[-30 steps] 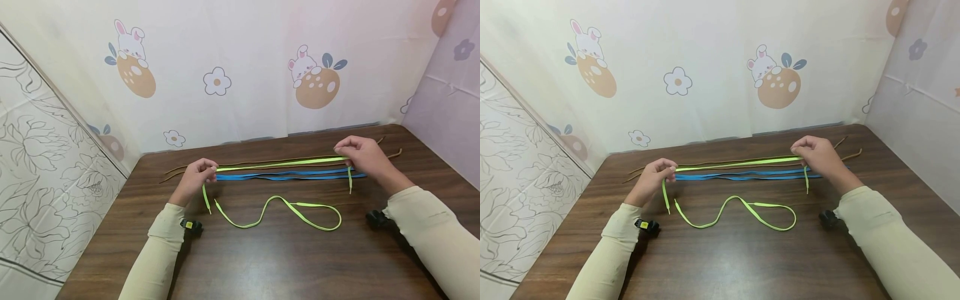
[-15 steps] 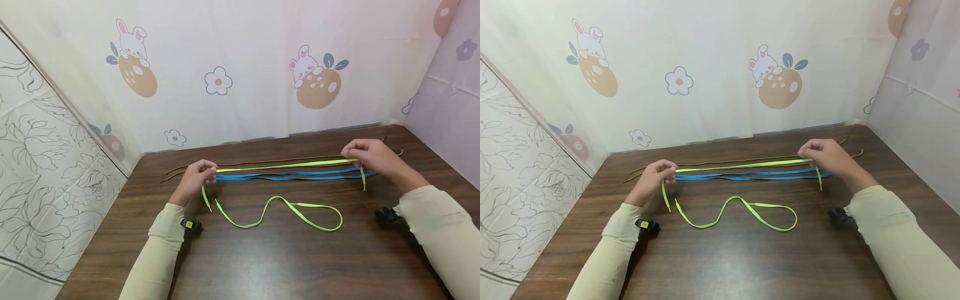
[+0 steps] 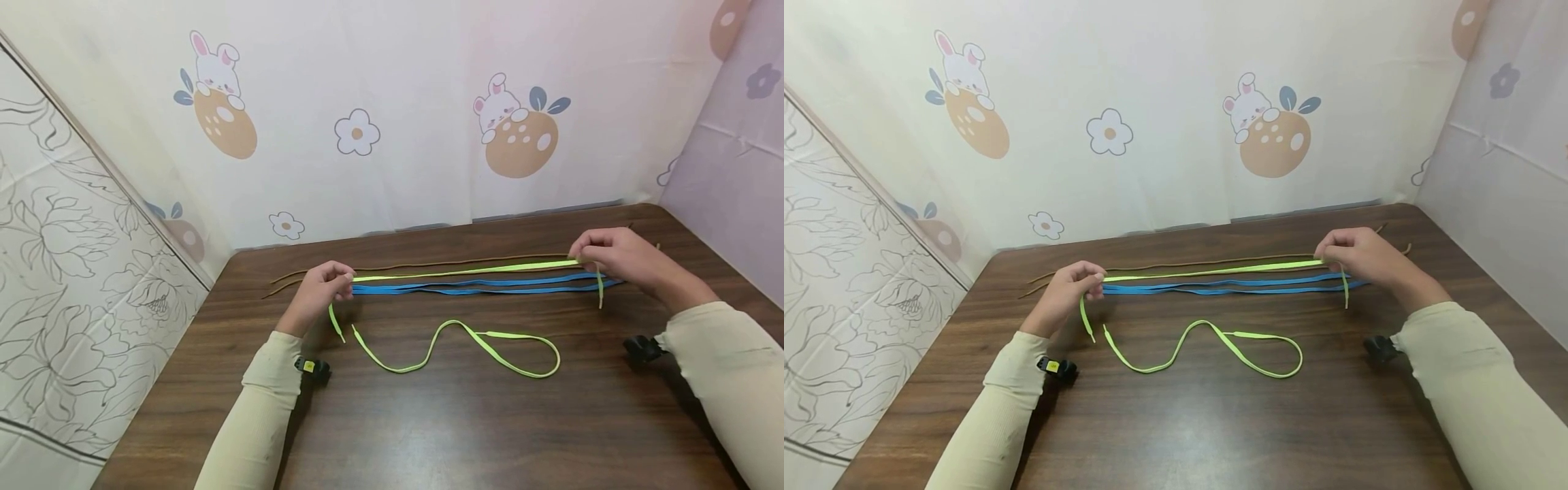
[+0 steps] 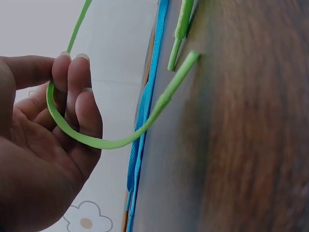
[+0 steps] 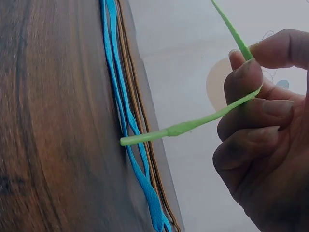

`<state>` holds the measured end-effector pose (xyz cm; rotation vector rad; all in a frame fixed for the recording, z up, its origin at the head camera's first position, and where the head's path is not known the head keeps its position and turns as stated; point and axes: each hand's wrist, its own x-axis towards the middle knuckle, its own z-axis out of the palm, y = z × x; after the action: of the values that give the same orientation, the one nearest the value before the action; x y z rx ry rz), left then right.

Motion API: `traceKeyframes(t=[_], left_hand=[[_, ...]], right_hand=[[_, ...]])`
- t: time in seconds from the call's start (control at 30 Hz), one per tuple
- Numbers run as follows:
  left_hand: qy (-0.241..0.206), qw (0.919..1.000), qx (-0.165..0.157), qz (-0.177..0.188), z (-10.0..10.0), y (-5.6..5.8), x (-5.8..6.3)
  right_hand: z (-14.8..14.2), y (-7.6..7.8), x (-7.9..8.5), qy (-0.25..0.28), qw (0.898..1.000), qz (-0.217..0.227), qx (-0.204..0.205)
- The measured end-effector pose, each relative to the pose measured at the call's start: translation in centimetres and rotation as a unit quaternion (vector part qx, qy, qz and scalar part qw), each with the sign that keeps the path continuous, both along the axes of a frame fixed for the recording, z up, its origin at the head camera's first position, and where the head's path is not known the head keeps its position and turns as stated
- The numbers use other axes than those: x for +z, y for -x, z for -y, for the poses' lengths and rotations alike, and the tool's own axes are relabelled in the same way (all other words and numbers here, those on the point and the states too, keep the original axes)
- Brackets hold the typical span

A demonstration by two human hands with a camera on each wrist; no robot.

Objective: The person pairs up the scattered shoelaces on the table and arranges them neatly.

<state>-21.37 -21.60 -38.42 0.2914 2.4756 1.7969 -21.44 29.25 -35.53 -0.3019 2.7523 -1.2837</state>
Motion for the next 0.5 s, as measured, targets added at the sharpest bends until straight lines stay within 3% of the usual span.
traceKeyframes(t=[0.33, 0.5], left_hand=[[0.020, 0.9997, 0.009, 0.013, 0.1, 0.1, -0.1], [0.036, 0.9988, 0.002, 0.033, -0.2, -0.5, 1.0]], right_hand=[[-0.7, 0.3, -0.1, -0.052, 0.999, -0.009, -0.006], [-1.0, 0.4, -0.4, -0.071, 0.997, 0.004, 0.005]])
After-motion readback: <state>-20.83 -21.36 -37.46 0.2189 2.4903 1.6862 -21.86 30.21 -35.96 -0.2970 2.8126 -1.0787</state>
